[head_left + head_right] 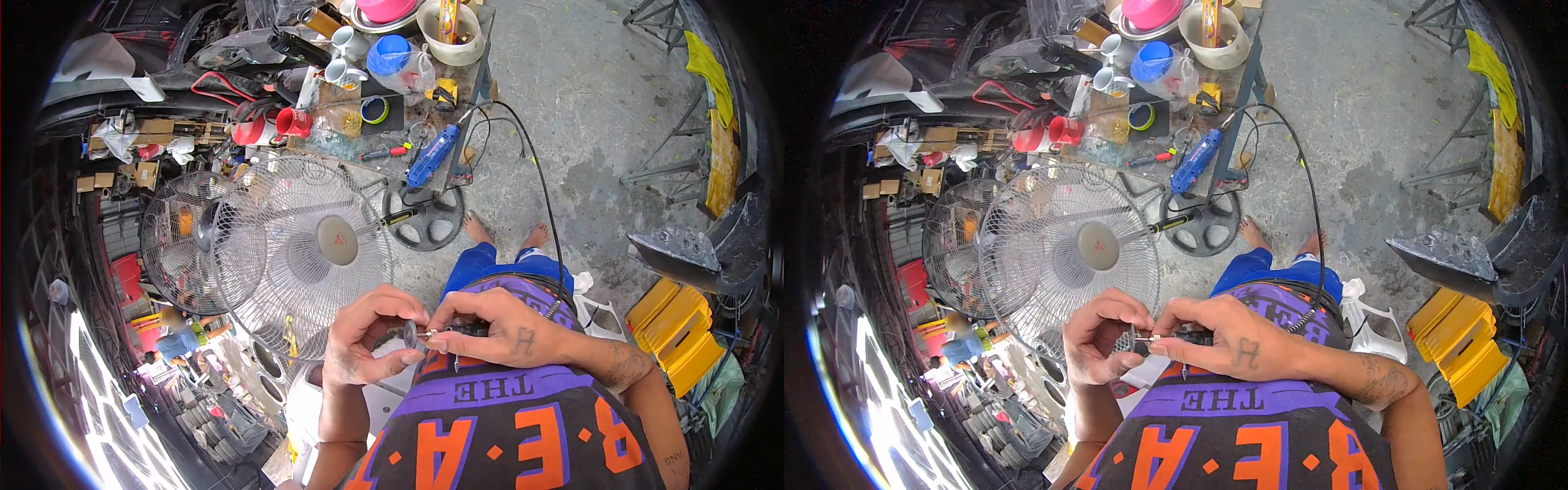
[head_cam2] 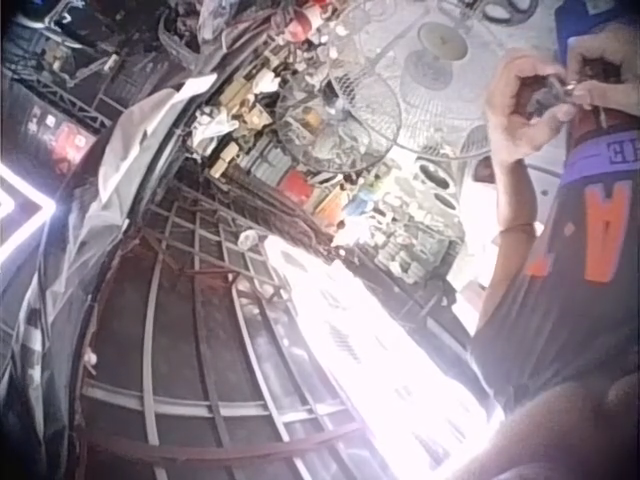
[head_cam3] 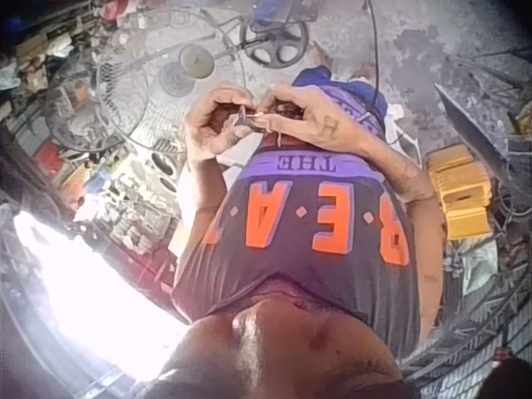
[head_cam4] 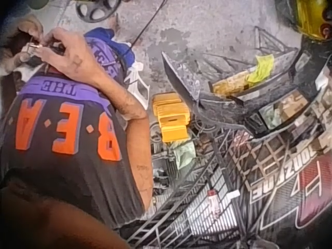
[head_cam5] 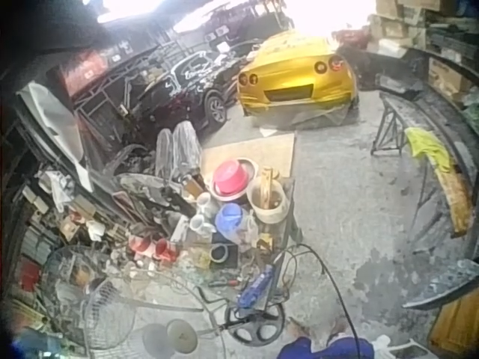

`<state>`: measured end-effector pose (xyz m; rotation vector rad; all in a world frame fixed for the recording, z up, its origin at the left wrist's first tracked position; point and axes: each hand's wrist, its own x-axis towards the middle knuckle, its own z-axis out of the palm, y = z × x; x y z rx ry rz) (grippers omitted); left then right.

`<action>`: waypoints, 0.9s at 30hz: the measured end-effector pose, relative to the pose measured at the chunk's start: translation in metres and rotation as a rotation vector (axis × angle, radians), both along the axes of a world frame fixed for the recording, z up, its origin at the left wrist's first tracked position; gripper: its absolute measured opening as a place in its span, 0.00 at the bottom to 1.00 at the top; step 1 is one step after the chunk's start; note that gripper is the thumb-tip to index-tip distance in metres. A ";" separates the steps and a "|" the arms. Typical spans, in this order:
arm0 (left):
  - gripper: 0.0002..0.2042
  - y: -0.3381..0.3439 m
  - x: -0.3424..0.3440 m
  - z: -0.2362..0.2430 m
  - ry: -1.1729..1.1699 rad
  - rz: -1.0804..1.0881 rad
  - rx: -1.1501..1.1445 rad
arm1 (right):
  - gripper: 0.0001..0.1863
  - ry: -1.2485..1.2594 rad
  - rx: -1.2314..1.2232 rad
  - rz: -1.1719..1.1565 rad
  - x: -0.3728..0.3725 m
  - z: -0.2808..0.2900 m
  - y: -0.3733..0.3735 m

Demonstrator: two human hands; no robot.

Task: Repairing a small mechanical cigarette lighter by disassembling and inspecting its components.

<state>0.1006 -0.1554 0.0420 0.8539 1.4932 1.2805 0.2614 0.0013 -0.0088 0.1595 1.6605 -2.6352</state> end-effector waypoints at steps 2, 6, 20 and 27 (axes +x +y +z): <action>0.24 0.001 -0.002 0.002 0.008 -0.037 0.000 | 0.13 0.023 0.035 -0.021 0.000 -0.004 -0.002; 0.19 0.006 -0.009 0.011 0.342 -0.171 0.039 | 0.13 0.062 0.145 -0.020 0.001 -0.007 -0.003; 0.16 -0.002 -0.004 0.012 0.321 -0.122 -0.252 | 0.14 0.035 0.085 -0.001 0.006 -0.009 -0.013; 0.14 0.002 -0.007 0.011 0.186 -0.165 -0.324 | 0.14 0.013 0.125 -0.002 0.006 -0.012 -0.016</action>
